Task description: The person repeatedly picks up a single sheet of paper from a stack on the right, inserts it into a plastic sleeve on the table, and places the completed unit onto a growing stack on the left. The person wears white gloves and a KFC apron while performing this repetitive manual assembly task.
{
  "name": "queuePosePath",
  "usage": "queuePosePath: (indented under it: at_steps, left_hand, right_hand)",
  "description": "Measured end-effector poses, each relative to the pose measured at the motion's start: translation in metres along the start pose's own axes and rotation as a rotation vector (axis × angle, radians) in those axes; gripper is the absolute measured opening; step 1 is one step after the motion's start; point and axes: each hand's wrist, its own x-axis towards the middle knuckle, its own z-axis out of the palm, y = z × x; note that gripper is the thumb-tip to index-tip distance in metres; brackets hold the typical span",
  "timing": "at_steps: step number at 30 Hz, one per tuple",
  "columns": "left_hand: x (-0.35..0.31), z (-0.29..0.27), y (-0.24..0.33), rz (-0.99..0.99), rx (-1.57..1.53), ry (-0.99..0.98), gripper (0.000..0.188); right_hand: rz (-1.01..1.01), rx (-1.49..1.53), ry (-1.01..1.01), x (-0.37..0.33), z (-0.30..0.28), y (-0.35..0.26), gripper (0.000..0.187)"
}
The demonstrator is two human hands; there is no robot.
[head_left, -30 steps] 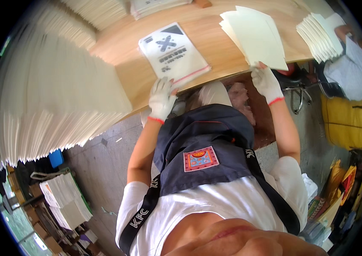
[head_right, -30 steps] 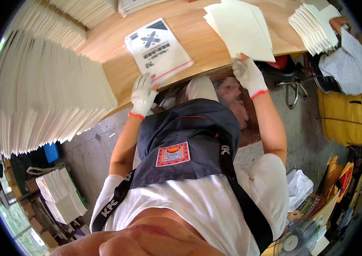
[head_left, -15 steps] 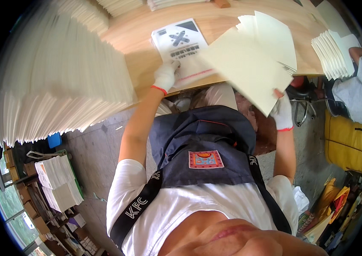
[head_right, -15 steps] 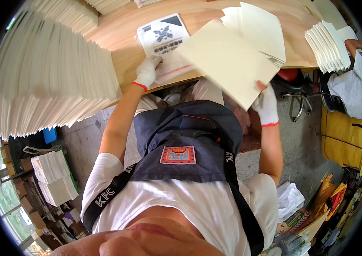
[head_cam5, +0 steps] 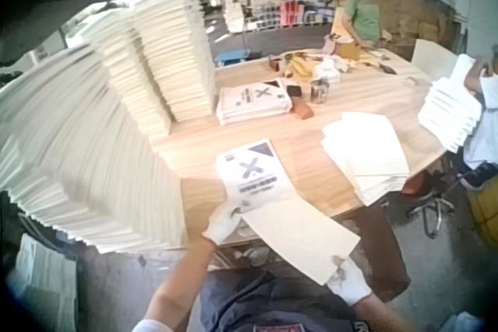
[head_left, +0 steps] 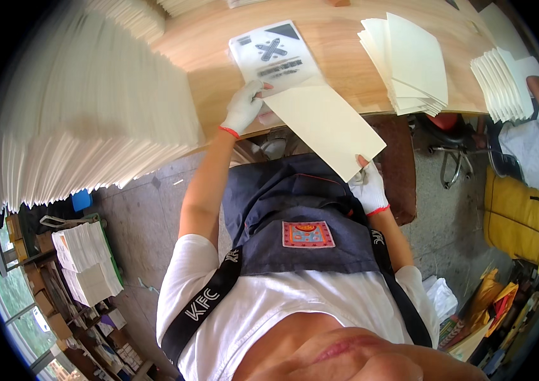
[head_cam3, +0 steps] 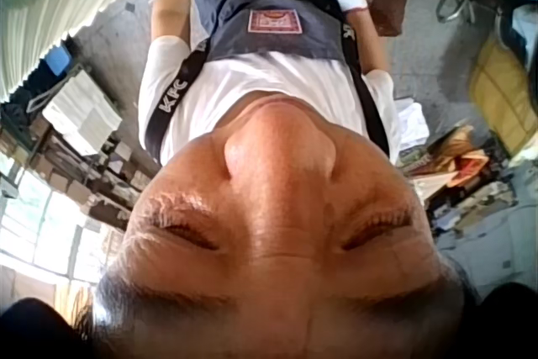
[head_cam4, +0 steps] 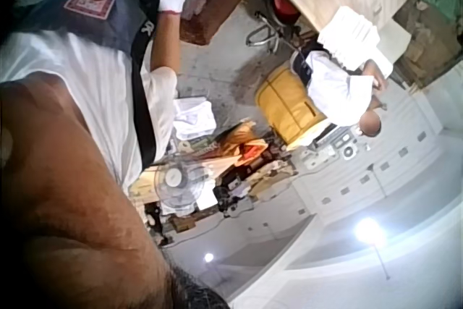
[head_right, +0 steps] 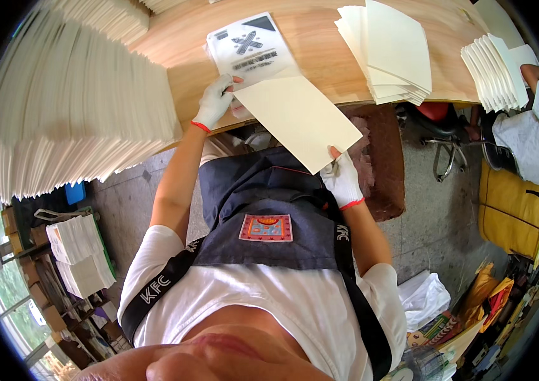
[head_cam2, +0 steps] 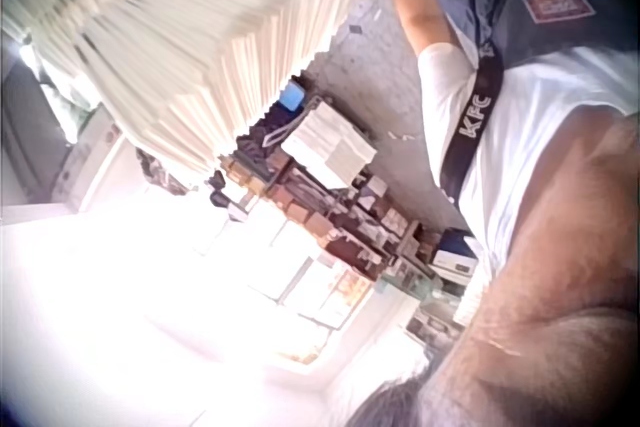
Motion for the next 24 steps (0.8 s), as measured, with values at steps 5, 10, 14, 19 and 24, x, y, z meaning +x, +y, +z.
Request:
queuePosePath:
  at_steps: [5, 10, 14, 19, 24]
  left_hand:
    - [-0.012, 0.001, 0.012, 0.124, 0.038, 0.104, 0.028]
    - [-0.027, 0.019, 0.000, 0.076, -0.020, 0.289, 0.034]
    - [-0.027, 0.020, 0.010, -0.114, 0.061, 0.331, 0.039]
    - [-0.024, 0.015, 0.000, -0.060, 0.028, 0.251, 0.039]
    - [-0.030, 0.010, 0.015, -0.146, -0.216, 0.263, 0.028]
  right_hand:
    - [-0.033, -0.007, -0.036, -0.003, 0.007, 0.013, 0.023]
    - [-0.075, -0.113, -0.047, -0.007, 0.017, 0.012, 0.020]
    - [-0.036, -0.186, -0.077, -0.005, 0.012, 0.007, 0.019]
    - [-0.029, -0.195, -0.047, -0.006, 0.015, -0.001, 0.019]
    - [-0.006, -0.182, -0.126, 0.009, -0.005, -0.003, 0.022]
